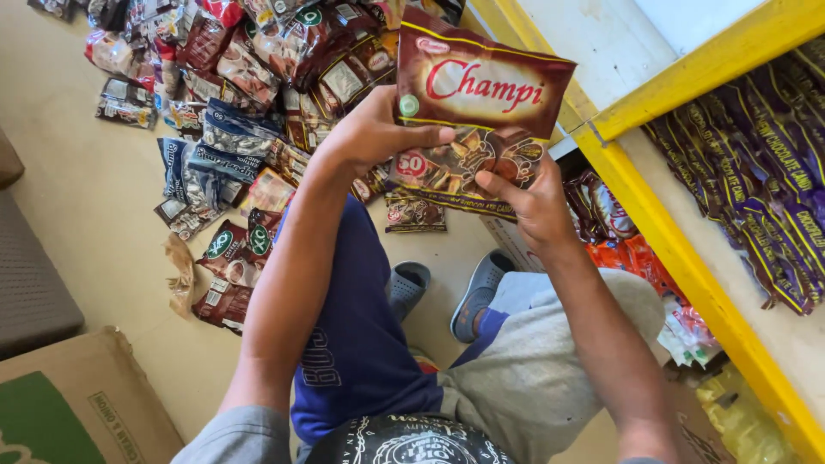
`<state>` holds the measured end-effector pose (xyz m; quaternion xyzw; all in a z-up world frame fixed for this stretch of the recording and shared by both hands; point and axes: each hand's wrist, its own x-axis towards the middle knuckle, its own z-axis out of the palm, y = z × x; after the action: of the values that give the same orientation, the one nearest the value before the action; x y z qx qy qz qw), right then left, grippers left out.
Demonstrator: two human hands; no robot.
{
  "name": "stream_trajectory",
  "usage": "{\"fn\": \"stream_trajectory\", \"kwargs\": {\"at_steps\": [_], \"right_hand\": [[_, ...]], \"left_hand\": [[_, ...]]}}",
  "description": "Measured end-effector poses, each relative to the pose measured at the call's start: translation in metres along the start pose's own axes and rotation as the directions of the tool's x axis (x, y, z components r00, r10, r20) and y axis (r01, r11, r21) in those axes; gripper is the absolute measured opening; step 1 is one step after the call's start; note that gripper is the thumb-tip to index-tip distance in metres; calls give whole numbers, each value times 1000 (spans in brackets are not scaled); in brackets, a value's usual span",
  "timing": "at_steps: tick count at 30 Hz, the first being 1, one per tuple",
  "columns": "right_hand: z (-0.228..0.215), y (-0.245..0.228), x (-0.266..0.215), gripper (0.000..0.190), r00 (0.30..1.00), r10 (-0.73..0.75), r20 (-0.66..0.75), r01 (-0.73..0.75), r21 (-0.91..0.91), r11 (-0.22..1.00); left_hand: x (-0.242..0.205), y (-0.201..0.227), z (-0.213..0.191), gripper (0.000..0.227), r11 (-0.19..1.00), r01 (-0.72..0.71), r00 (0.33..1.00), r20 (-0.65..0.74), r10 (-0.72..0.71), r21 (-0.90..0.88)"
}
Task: Picking up snack packages from a pile on the floor and organizing them onto retail shelves.
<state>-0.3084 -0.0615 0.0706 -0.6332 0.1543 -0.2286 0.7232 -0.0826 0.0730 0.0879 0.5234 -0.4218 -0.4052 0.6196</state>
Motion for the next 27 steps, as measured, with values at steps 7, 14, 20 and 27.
{"fn": "stream_trajectory", "kwargs": {"at_steps": [7,14,20,27], "right_hand": [[-17,11,5,50,998,63,-7,-56,370,927],[-27,32,12,62,994,97,-54,-69,389,918],[-43,67,47,64,960,265,-94,-203,417,886],[-40,52,76,67,968,238,-84,-189,381,905]], "left_hand": [[2,-5,6,60,967,8,998,52,-22,256],[21,-52,5,72,921,372,928,-73,-366,116],[56,-79,-3,59,980,190,979,-59,-193,-51],[70,-100,-21,68,953,253,961,-74,-268,-165]]}}
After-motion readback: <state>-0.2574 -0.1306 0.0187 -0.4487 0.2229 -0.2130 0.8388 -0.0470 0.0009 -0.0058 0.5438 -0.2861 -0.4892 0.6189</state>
